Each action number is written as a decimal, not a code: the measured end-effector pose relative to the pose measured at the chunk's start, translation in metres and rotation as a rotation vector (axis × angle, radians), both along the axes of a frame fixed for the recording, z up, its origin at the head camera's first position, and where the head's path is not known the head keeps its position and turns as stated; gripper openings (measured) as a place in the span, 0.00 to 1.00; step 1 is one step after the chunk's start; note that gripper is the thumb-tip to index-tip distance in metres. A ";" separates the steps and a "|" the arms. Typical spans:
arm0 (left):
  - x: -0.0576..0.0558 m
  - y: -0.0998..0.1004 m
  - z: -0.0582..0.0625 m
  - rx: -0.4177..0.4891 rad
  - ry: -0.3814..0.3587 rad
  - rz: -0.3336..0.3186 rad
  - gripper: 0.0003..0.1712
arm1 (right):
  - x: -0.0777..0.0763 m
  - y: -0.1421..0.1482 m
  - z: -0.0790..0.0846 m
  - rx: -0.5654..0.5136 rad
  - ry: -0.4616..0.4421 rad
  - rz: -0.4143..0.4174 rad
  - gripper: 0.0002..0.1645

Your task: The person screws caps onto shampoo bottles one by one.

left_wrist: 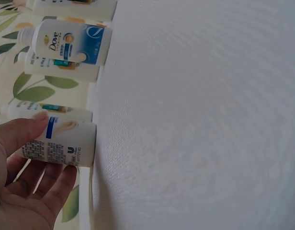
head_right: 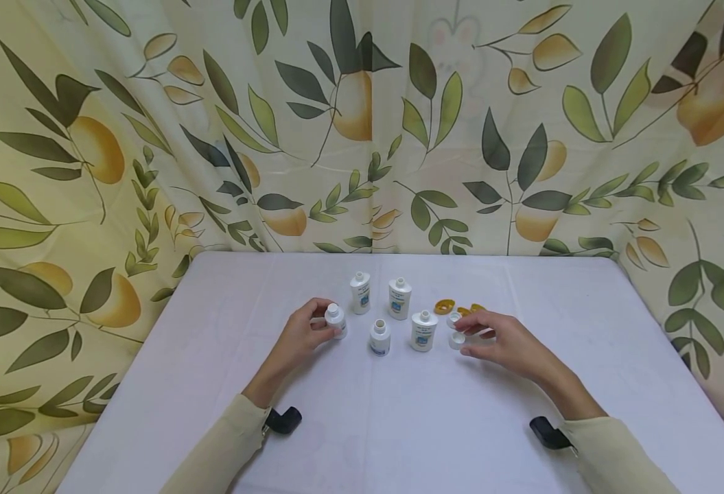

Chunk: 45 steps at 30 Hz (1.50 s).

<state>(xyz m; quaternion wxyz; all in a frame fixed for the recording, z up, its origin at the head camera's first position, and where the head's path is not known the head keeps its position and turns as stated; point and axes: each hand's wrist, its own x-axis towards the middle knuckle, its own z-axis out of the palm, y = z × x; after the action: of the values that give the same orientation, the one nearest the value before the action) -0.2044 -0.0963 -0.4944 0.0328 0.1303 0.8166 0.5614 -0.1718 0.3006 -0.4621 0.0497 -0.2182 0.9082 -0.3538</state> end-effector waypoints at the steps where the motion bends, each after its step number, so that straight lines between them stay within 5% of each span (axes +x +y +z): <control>1: 0.000 -0.001 0.000 -0.003 0.000 0.000 0.26 | 0.000 0.000 -0.001 0.003 0.004 -0.001 0.27; 33: 0.004 -0.023 0.034 0.008 0.093 0.016 0.24 | -0.011 -0.009 -0.010 0.068 0.111 -0.004 0.20; 45: 0.006 -0.031 0.043 0.079 0.087 0.000 0.24 | -0.013 -0.008 -0.006 0.075 0.062 -0.035 0.18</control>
<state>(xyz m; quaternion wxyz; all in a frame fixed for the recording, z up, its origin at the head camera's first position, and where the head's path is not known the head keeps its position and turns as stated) -0.1985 -0.1268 -0.4518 -0.0078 0.1559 0.7945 0.5868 -0.1851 0.2930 -0.4677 0.0236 -0.2113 0.9255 -0.3133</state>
